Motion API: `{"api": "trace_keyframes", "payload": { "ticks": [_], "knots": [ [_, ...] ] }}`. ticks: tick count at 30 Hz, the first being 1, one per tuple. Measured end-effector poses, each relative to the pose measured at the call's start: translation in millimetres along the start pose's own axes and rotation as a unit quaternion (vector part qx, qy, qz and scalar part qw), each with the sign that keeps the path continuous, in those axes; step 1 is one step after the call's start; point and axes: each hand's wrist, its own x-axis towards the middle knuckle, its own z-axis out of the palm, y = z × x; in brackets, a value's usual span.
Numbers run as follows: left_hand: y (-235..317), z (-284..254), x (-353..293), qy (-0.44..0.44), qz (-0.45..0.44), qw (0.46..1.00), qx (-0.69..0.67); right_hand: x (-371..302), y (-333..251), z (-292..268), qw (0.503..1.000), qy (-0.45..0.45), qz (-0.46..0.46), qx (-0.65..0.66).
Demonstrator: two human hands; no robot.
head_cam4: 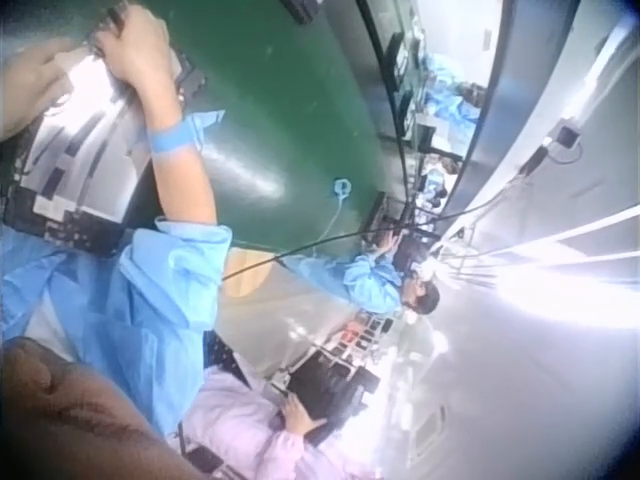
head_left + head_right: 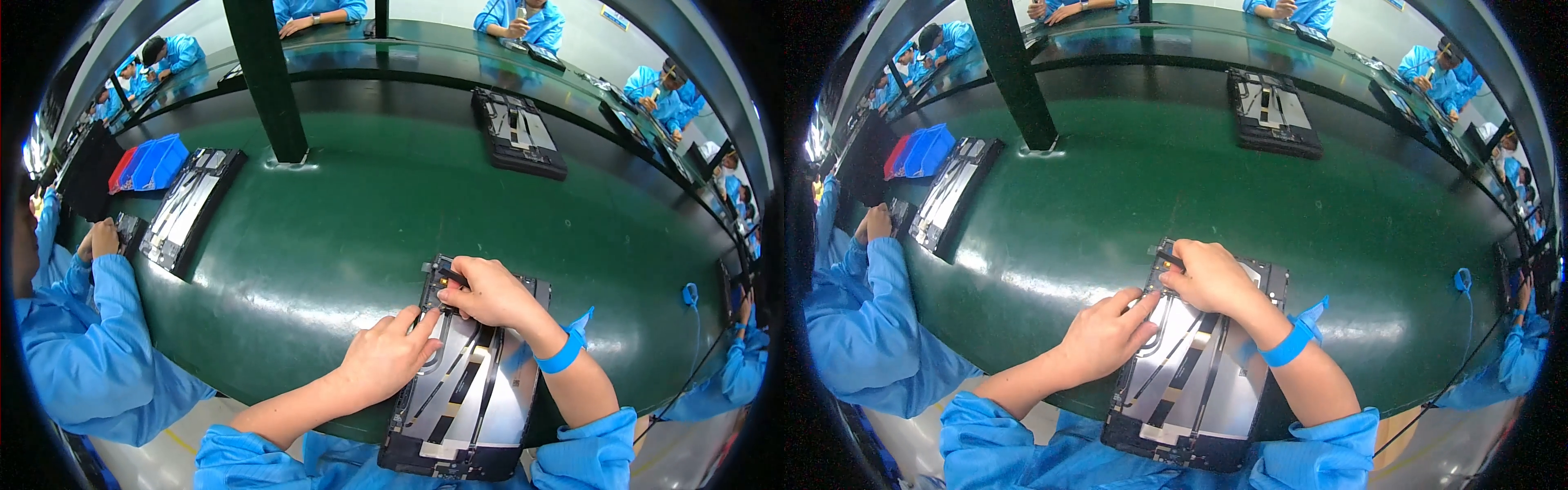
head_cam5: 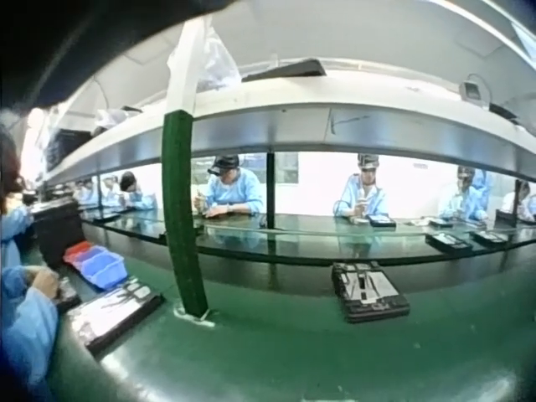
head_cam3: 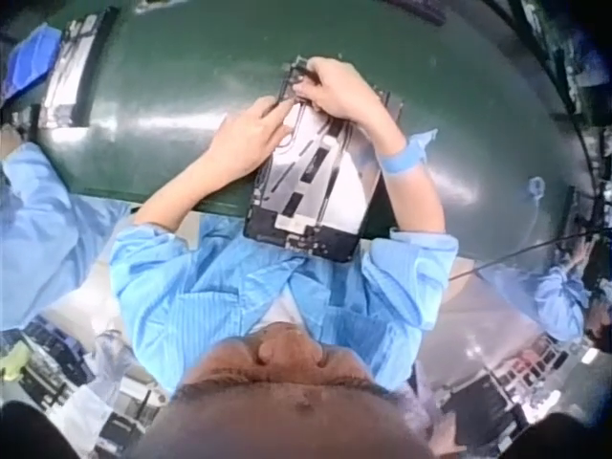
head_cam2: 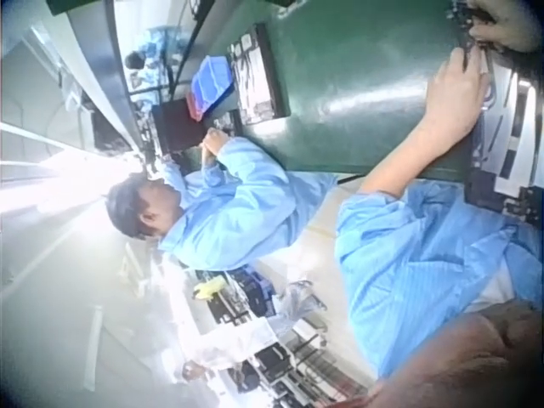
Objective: The person assembles internal electronic components inside a tablet device, connecting ribbon cables to the motherboard and battery using tweezers.
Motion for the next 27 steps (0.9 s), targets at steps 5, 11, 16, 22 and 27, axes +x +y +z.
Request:
{"api": "trace_keyframes", "payload": {
  "ticks": [5,11,16,22,27],
  "knots": [
    [3.6,0.2,3.2,-0.024,0.000,0.999,0.024,-3.2,-0.8,-2.7,1.000,0.013,0.019,-0.005],
    [0.9,1.9,3.2,-0.031,-0.009,0.999,0.002,-3.2,3.5,-19.3,0.994,0.051,-0.092,0.023],
    [7.7,7.8,4.1,-0.020,-0.002,1.000,-0.005,7.3,9.3,-25.1,0.984,-0.116,-0.126,-0.045],
    [10.3,11.0,5.4,-0.005,0.027,1.000,0.008,13.3,6.9,-29.6,0.982,-0.160,-0.086,-0.046],
    [16.3,12.7,7.3,0.000,0.030,1.000,-0.003,11.5,10.2,-33.0,0.982,-0.173,-0.072,-0.038]
  ]
}}
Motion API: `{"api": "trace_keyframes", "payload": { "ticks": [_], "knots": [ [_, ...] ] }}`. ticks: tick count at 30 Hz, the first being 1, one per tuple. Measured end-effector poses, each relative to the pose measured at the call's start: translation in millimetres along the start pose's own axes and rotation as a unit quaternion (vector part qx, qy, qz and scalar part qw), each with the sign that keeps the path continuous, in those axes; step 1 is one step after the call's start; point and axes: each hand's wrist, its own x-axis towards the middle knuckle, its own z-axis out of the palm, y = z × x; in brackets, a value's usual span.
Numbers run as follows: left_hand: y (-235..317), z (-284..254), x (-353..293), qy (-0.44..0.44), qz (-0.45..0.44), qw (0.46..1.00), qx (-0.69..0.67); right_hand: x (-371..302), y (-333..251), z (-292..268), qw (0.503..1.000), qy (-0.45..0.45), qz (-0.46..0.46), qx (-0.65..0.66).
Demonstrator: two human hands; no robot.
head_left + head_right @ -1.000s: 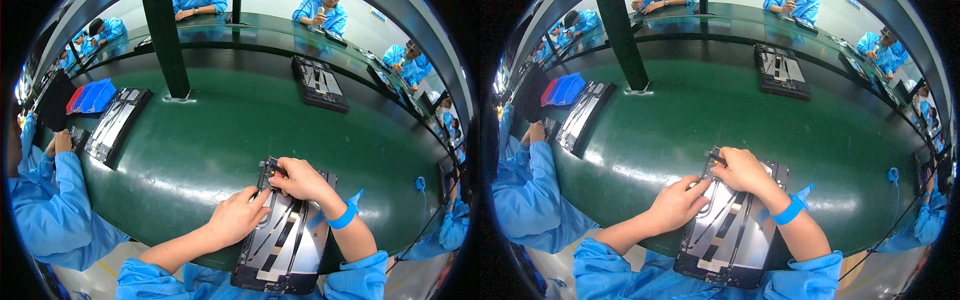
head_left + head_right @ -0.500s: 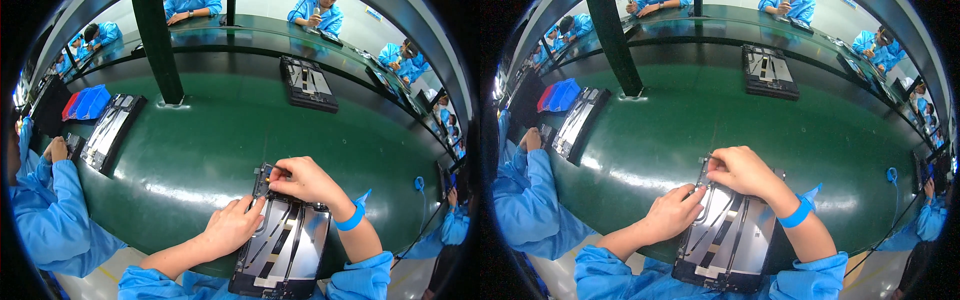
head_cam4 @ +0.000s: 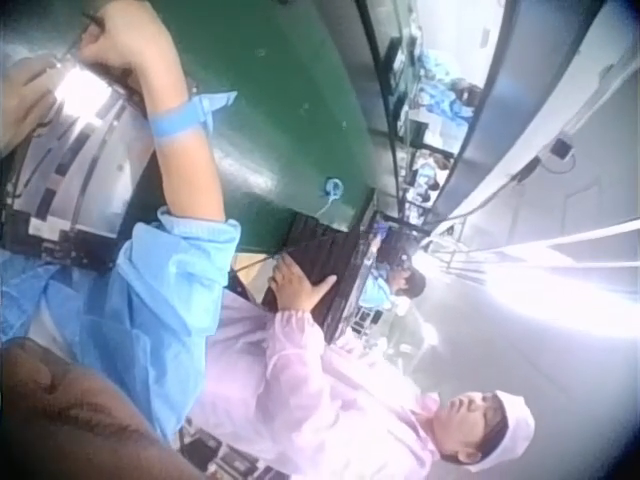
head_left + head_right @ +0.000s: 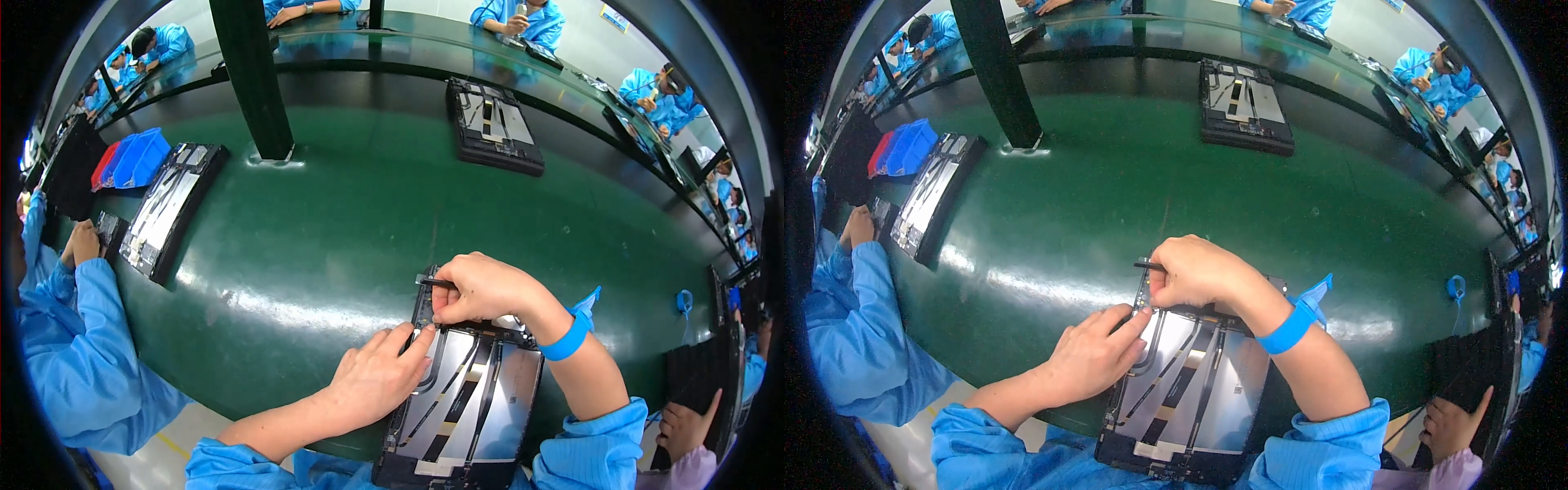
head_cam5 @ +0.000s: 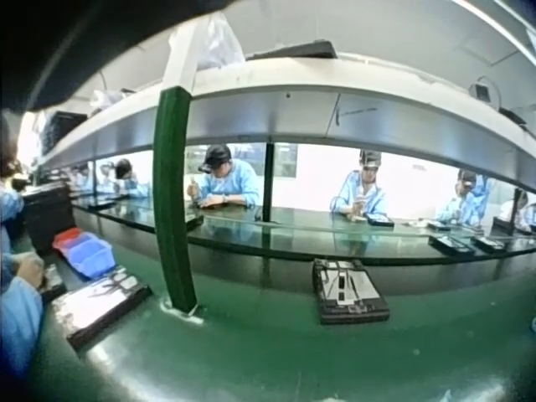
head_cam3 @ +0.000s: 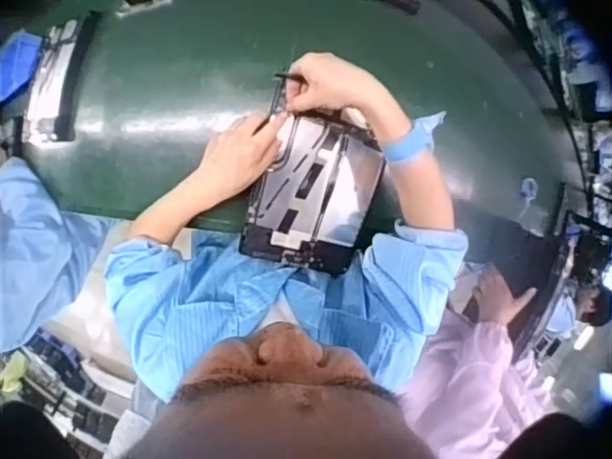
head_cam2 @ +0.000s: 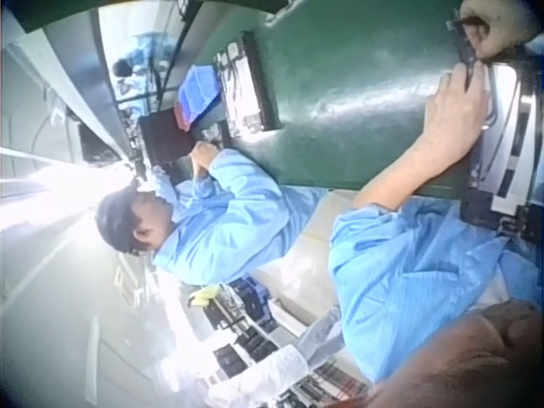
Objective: The person assembles internal electronic components inside a tablet device, connecting ribbon cables to the motherboard and battery using tweezers.
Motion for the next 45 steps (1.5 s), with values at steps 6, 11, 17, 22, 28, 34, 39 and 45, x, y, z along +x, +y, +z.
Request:
{"api": "trace_keyframes", "payload": {
  "ticks": [6,11,17,22,28,34,39,45],
  "knots": [
    [2.1,1.3,0.6,0.003,-0.001,1.000,0.003,4.7,-8.7,-1.5,0.993,-0.043,0.014,-0.113],
    [6.7,1.8,3.6,0.017,0.002,0.999,-0.027,-3.3,-27.9,-4.1,0.969,-0.036,0.110,-0.217],
    [14.8,-12.9,-24.6,0.054,-0.095,0.979,-0.173,-47.4,-2.5,10.5,0.945,0.323,0.003,-0.062],
    [28.5,-27.4,-99.0,-0.131,-0.277,0.824,-0.476,-125.7,16.2,9.6,0.922,0.231,0.244,-0.194],
    [50.0,-20.7,-104.1,-0.140,-0.365,0.777,-0.494,-142.9,62.8,29.4,0.944,-0.187,0.191,0.193],
    [61.2,-11.4,-98.9,-0.148,-0.340,0.764,-0.528,-148.8,76.8,47.5,0.907,-0.075,0.120,0.396],
    [41.7,-21.4,-72.4,-0.125,-0.358,0.628,-0.679,-131.5,84.9,46.1,0.900,0.055,0.047,0.430],
    [-4.2,-24.2,-16.0,-0.024,-0.248,0.558,-0.792,-101.5,86.2,58.4,0.869,0.457,0.055,-0.180]
  ]
}}
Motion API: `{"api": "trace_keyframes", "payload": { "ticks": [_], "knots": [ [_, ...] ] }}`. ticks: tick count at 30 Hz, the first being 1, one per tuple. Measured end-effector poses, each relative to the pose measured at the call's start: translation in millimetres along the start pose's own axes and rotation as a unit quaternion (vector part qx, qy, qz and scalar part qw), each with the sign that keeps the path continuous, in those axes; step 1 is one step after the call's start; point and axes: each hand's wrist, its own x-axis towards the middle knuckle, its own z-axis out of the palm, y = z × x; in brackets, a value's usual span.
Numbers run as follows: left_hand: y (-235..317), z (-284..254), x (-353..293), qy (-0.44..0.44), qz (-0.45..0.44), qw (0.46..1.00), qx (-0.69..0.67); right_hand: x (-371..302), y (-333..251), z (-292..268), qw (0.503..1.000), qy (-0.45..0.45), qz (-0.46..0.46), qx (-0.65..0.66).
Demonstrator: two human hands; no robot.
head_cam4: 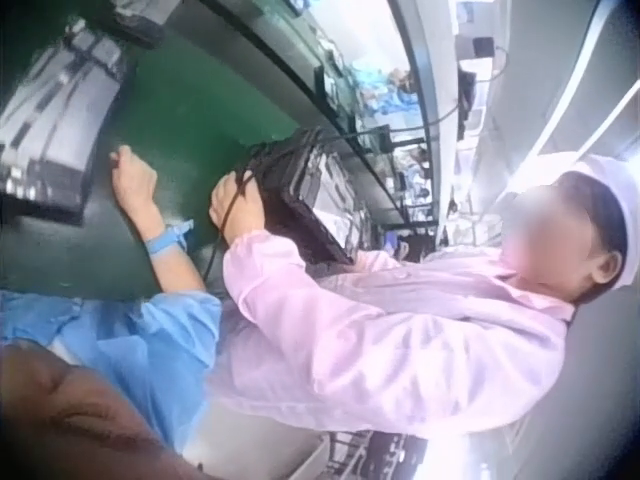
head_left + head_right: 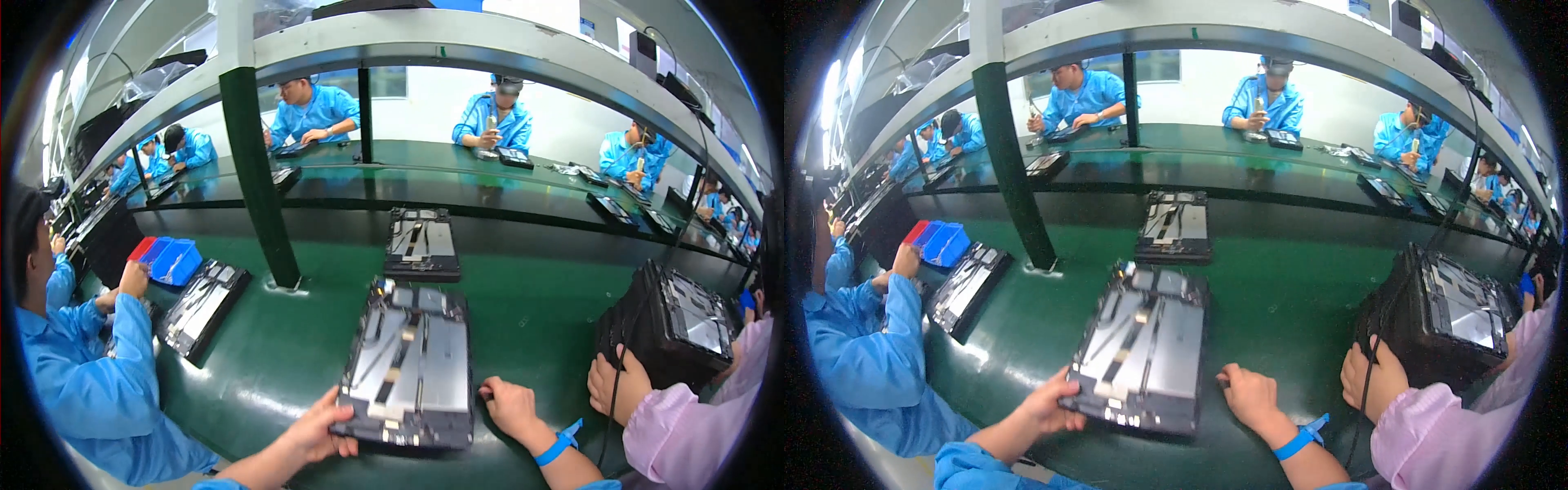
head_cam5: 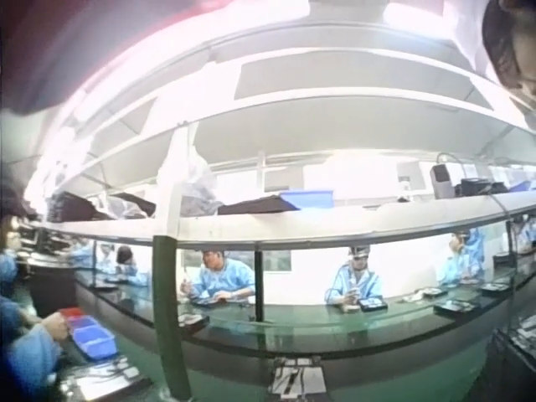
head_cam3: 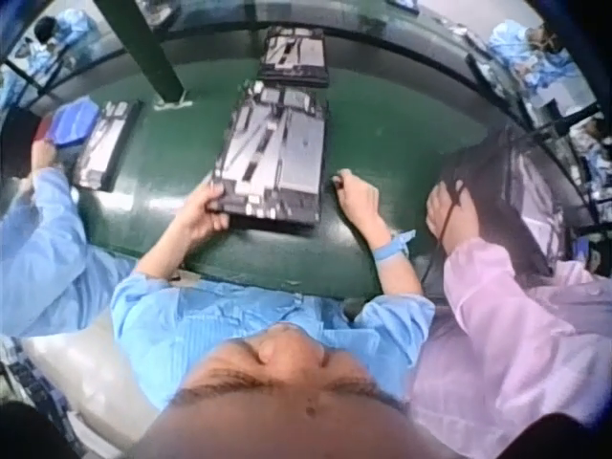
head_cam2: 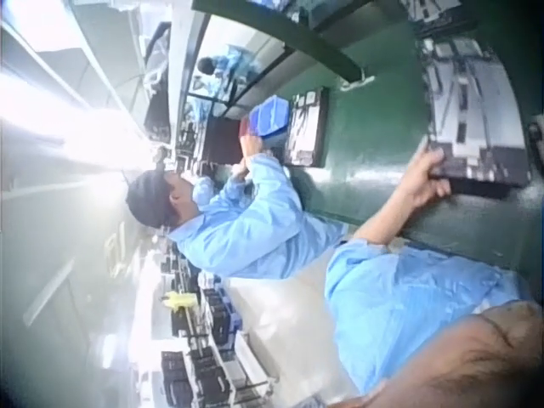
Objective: The person assembles internal electronic components inside a tablet device, connecting ribbon cables to the motherboard and battery using tweezers.
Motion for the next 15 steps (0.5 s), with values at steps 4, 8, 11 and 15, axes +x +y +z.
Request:
{"api": "trace_keyframes", "payload": {
  "ticks": [4,8,11,15],
  "knots": [
    [58.3,-2.1,97.1,0.022,0.086,0.995,0.052,5.1,7.6,15.8,0.998,0.045,-0.032,-0.019],
    [109.0,1.4,172.9,0.049,0.133,0.988,0.063,0.5,2.3,14.0,0.997,0.058,-0.047,-0.002],
    [134.9,-26.0,234.1,0.084,0.127,0.985,0.077,5.6,-0.3,17.0,0.997,0.048,-0.061,-0.005],
    [140.5,-34.4,281.6,0.131,0.144,0.975,0.106,3.9,1.0,13.3,0.997,0.043,-0.058,-0.012]
  ]
}}
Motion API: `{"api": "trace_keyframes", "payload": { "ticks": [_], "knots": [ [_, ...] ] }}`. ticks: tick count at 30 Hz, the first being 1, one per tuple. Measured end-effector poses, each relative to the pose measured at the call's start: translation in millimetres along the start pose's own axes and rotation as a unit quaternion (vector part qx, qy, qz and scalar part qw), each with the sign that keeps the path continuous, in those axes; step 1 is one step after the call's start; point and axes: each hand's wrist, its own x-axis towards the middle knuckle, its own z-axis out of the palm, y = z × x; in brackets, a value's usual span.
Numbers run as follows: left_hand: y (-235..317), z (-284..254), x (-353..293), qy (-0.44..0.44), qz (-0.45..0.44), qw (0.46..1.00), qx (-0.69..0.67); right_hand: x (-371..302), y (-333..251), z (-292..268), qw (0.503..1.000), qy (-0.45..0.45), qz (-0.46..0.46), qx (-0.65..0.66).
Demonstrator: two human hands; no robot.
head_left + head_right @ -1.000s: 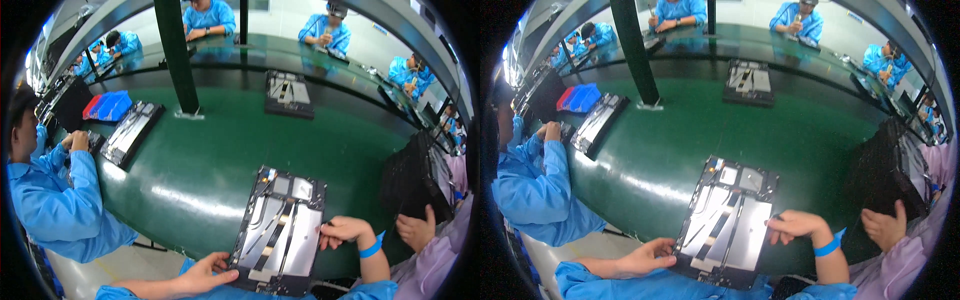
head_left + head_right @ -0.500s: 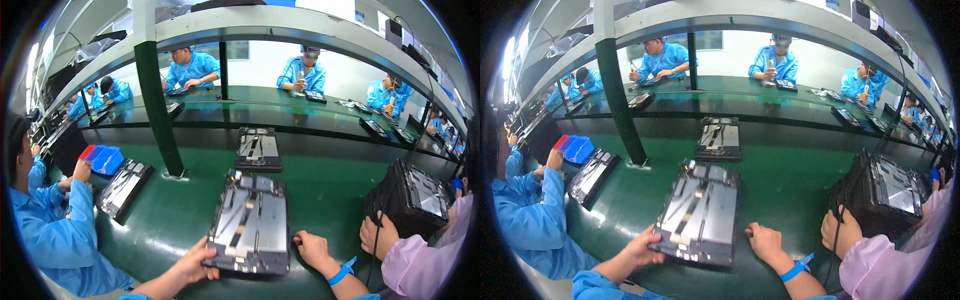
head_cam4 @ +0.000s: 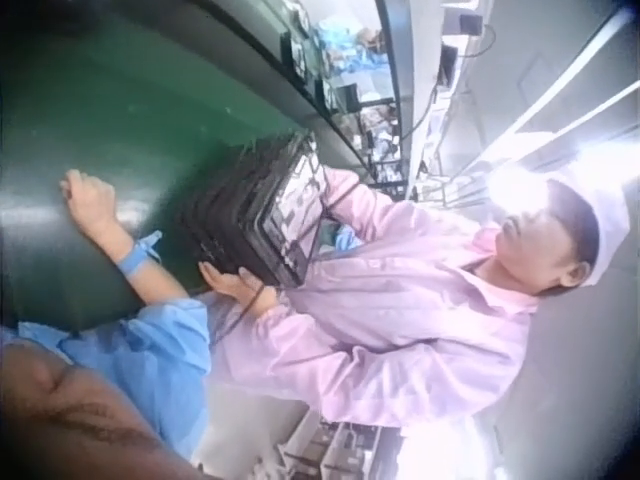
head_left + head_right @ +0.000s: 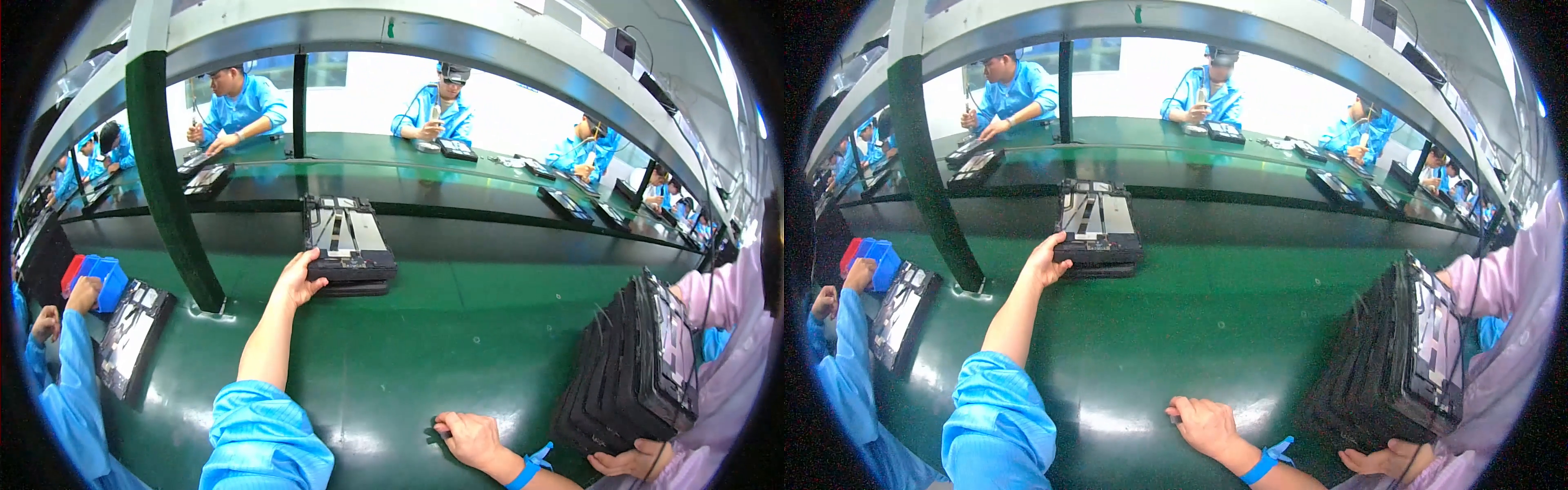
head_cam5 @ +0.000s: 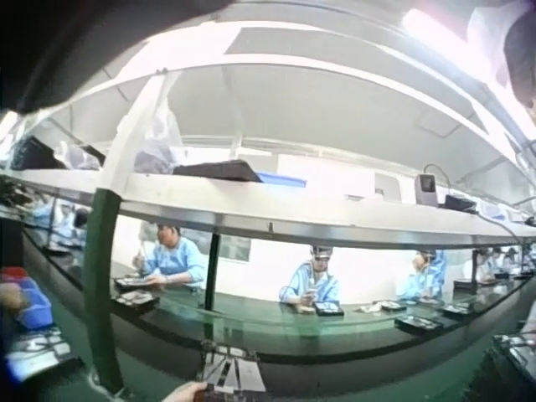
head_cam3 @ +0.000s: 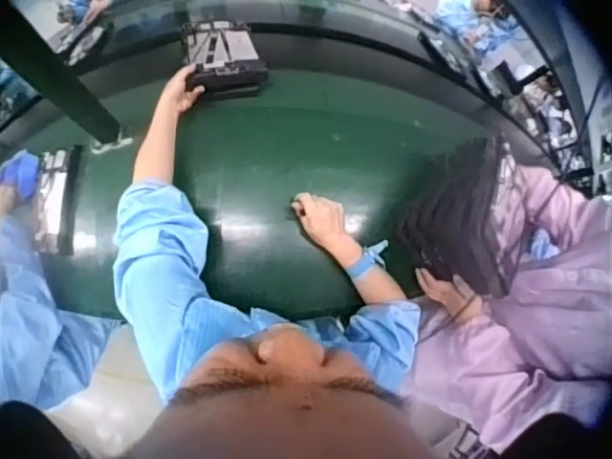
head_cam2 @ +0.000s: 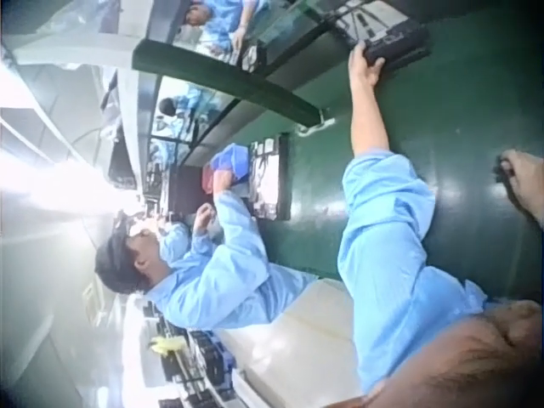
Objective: The person assembles internal electronic components inside a tablet device, connecting ribbon cables to the motherboard and battery using tweezers.
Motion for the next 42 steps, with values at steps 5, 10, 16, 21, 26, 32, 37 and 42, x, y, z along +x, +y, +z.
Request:
{"api": "trace_keyframes", "payload": {
  "ticks": [5,10,16,21,26,32,37,42],
  "knots": [
    [13.2,0.7,13.3,0.105,0.007,0.980,0.171,-3.6,-0.9,-1.2,1.000,-0.007,-0.003,0.012],
    [5.8,19.6,-11.7,0.347,0.231,0.660,0.625,-3.0,0.4,-1.2,1.000,0.001,-0.007,-0.002],
    [-23.0,64.9,-66.3,0.208,0.395,0.524,0.726,-5.7,0.2,-0.5,0.999,0.039,-0.035,0.002],
    [-47.3,134.3,-155.1,-0.067,0.528,0.464,0.708,4.8,-18.2,-27.8,0.997,0.048,-0.042,-0.033],
    [-56.1,174.9,-205.9,-0.266,0.391,0.697,0.539,25.9,-45.1,-153.1,0.989,0.132,0.005,0.065],
    [-91.5,241.1,-255.8,-0.414,0.187,0.827,0.331,13.9,12.2,-263.1,0.961,0.230,0.153,-0.012],
    [-156.9,243.8,-259.9,-0.251,0.137,0.905,0.316,-41.7,88.5,-294.9,0.902,0.261,0.338,-0.062],
    [-216.5,229.3,-261.0,-0.167,-0.009,0.960,0.226,-127.6,158.4,-256.1,0.801,0.490,0.341,-0.044]
  ]
}}
